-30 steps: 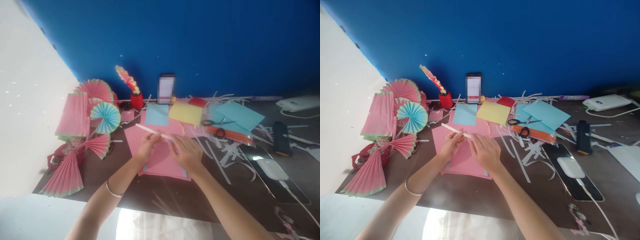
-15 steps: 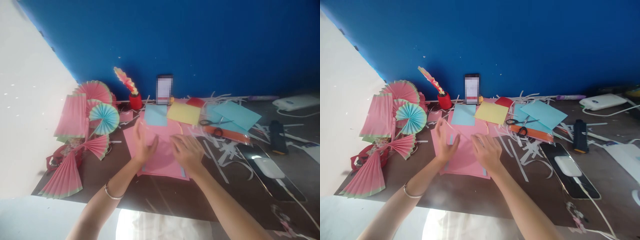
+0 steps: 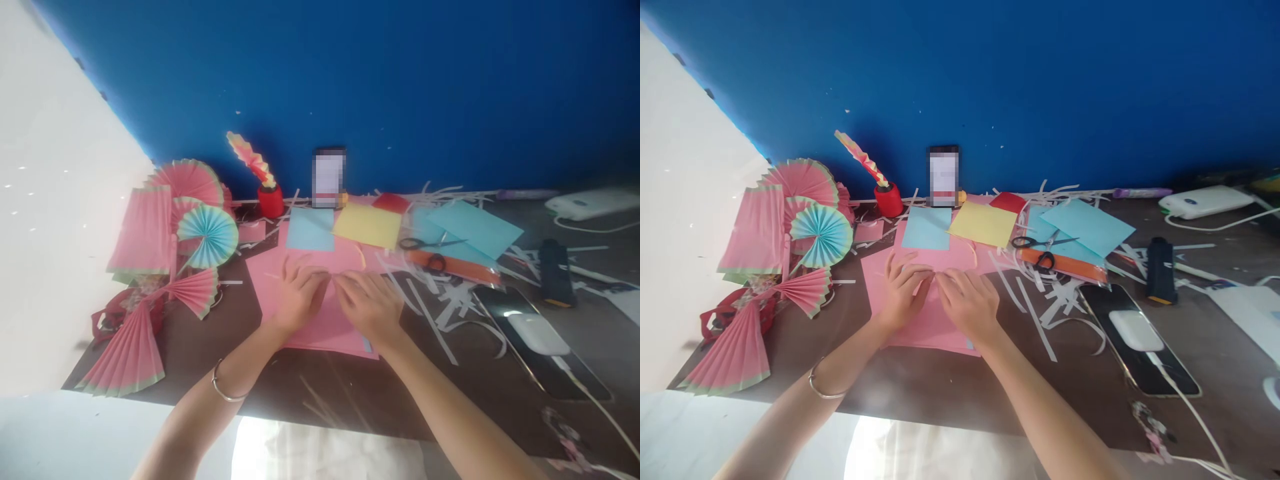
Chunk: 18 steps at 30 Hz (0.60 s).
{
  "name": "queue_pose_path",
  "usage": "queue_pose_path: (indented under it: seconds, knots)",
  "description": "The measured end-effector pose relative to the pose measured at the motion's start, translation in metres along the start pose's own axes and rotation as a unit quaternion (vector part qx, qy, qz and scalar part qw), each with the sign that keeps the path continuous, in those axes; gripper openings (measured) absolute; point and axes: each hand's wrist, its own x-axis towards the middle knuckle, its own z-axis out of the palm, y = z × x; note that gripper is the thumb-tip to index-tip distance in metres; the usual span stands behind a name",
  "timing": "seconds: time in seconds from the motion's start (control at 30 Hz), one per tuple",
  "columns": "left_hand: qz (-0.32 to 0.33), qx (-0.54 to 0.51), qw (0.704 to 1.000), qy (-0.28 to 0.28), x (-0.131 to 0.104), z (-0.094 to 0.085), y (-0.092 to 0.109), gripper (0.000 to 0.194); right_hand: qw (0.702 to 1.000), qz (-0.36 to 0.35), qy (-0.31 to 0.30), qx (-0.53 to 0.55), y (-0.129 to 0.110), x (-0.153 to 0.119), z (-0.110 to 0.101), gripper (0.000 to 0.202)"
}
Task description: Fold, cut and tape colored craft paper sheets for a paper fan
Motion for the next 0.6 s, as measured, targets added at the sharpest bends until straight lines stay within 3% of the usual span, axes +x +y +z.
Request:
queue_pose_path:
  seconds: [0.13, 0.3, 0.43, 0.5, 0.6]
  knots:
    - [-0.014, -0.016, 1.000, -0.006, 0.004, -0.004, 0.004, 0.014, 1.000, -0.022, -0.003, 0.004, -0.001, 0.001, -0.001, 0.012]
    - [-0.116, -0.169, 0.978, -0.027, 0.009, -0.007, 0.007, 0.013, 0.999, -0.044, 0.017, -0.019, 0.001, 0.000, -0.003, 0.014]
    - [-0.215, -0.224, 0.950, -0.012, 0.008, -0.003, -0.009, 0.019, 0.991, 0.061, 0.113, -0.035, 0.021, -0.004, -0.005, 0.011]
    - [-0.199, -0.195, 0.960, -0.007, 0.007, 0.000, -0.022, 0.024, 0.980, 0.120, 0.153, -0.036, 0.036, -0.005, -0.004, 0.012]
    - [-0.111, -0.096, 0.989, -0.036, 0.007, 0.001, -0.042, 0.029, 0.972, 0.166, 0.167, -0.026, 0.052, -0.004, -0.001, 0.017]
